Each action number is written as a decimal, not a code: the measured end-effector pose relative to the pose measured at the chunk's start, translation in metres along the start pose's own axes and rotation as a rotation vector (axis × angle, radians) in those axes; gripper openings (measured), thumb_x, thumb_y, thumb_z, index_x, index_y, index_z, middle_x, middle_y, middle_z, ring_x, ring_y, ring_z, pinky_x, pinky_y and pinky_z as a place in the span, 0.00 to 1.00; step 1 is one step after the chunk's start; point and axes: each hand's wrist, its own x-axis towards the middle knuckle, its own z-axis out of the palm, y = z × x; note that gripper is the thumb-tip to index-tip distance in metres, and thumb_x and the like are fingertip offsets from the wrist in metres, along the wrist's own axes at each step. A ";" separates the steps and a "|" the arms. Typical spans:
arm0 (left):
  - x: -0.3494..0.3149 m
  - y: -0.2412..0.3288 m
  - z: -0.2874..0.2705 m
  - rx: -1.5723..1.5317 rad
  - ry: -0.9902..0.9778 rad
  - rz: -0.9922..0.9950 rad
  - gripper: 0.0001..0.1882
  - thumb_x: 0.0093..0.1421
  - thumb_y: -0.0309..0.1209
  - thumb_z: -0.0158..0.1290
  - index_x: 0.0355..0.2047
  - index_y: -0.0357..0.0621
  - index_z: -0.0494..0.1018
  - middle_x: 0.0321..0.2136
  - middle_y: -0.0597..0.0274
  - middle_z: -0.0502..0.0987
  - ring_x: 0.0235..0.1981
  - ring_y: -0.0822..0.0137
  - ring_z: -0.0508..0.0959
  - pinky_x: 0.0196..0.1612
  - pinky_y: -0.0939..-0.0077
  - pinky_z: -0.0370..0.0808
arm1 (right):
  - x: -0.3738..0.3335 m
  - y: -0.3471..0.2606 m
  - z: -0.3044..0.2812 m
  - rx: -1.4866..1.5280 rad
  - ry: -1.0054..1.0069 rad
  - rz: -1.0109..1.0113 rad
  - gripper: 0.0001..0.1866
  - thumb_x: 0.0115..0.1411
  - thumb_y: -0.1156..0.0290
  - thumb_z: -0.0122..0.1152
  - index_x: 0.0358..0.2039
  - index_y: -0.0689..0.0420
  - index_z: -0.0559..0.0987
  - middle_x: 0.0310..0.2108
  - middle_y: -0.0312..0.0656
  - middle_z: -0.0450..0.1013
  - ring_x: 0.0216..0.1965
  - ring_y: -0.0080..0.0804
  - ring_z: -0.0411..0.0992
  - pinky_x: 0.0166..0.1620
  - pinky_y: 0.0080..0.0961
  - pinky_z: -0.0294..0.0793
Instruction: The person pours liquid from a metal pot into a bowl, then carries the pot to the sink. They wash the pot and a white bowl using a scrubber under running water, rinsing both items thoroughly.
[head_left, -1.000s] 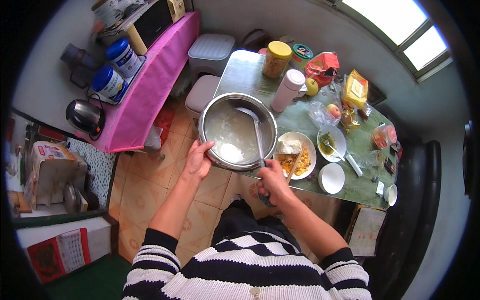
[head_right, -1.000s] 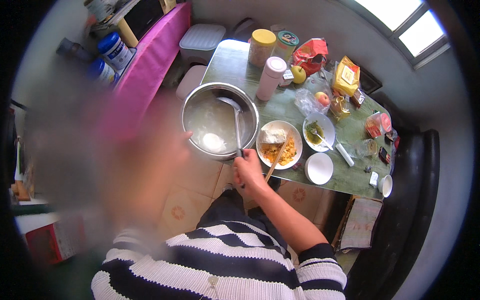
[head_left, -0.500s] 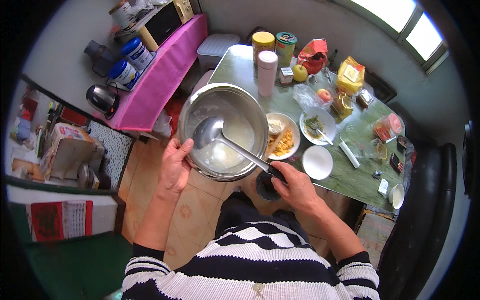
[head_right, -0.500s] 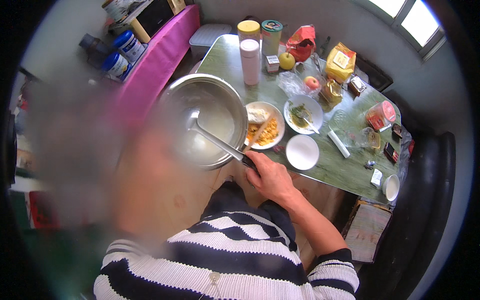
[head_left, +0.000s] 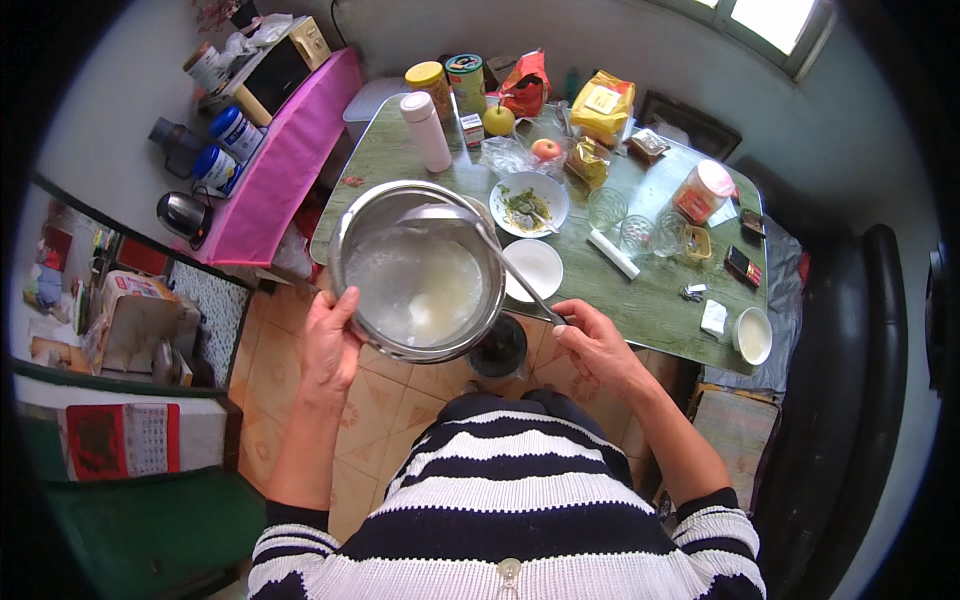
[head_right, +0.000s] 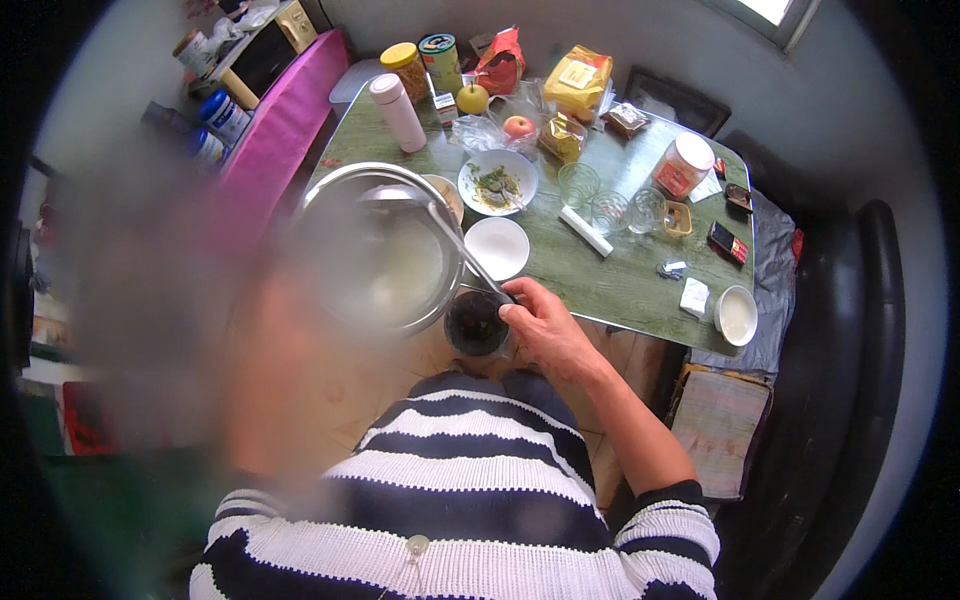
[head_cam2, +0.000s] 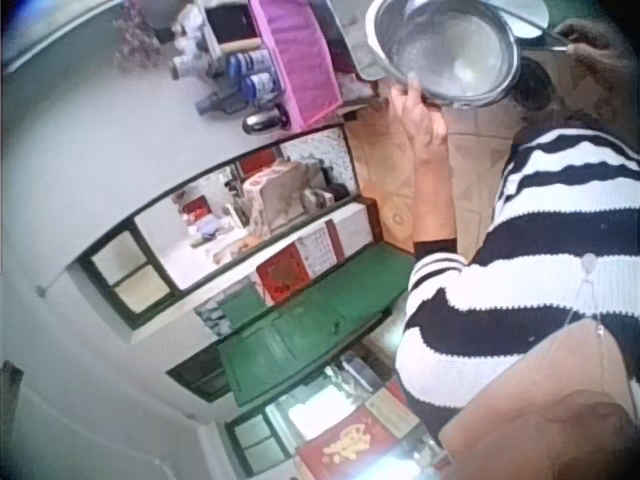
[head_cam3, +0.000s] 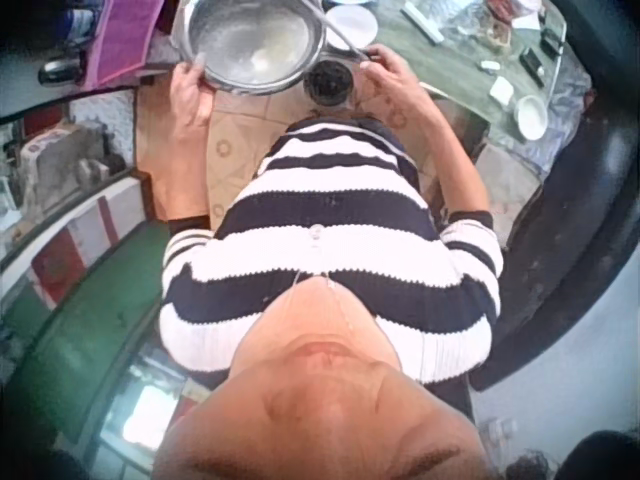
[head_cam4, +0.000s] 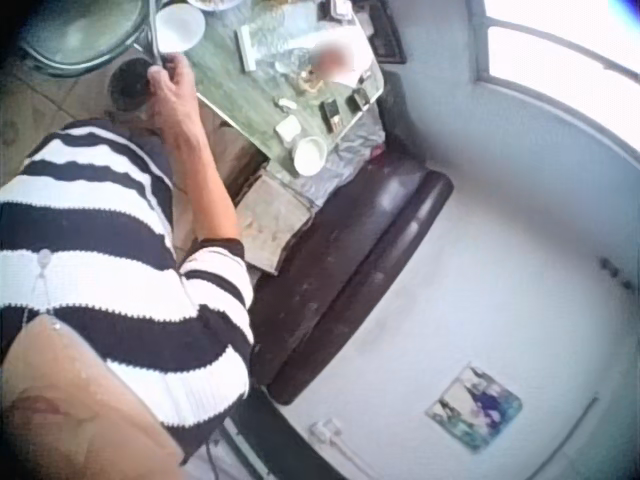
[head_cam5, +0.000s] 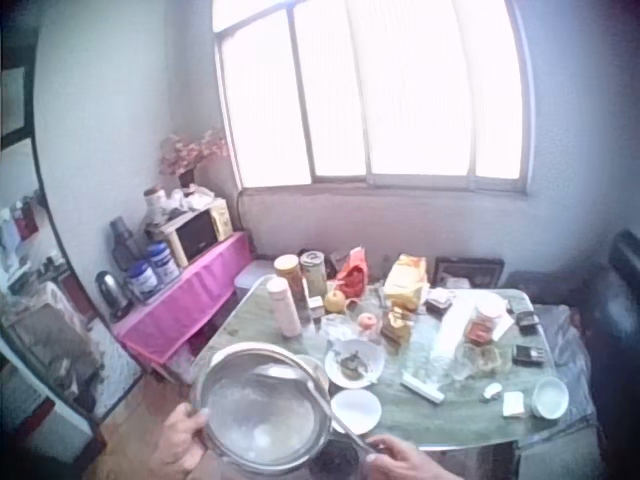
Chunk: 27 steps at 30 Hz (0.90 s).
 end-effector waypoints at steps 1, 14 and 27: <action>0.001 -0.005 0.004 0.051 -0.007 0.005 0.08 0.56 0.29 0.53 0.29 0.46 0.63 0.24 0.67 0.71 0.20 0.77 0.69 0.22 0.83 0.66 | -0.002 0.005 0.001 0.066 0.018 0.010 0.17 0.58 0.70 0.48 0.48 0.60 0.64 0.19 0.32 0.63 0.10 0.13 0.53 0.09 0.13 0.50; 0.036 -0.008 0.074 0.407 -0.119 0.221 0.14 0.53 0.28 0.56 0.23 0.49 0.59 0.17 0.75 0.61 0.16 0.82 0.58 0.18 0.86 0.57 | 0.005 0.056 -0.001 0.125 0.220 0.003 0.12 0.59 0.68 0.47 0.42 0.58 0.65 0.17 0.30 0.59 0.08 0.15 0.53 0.08 0.15 0.49; 0.053 -0.008 0.111 0.744 -0.162 0.333 0.16 0.51 0.26 0.56 0.19 0.47 0.57 0.18 0.75 0.55 0.21 0.80 0.54 0.22 0.82 0.56 | -0.005 0.067 -0.008 0.200 0.276 0.003 0.12 0.59 0.69 0.46 0.42 0.59 0.64 0.16 0.31 0.59 0.07 0.15 0.54 0.07 0.14 0.51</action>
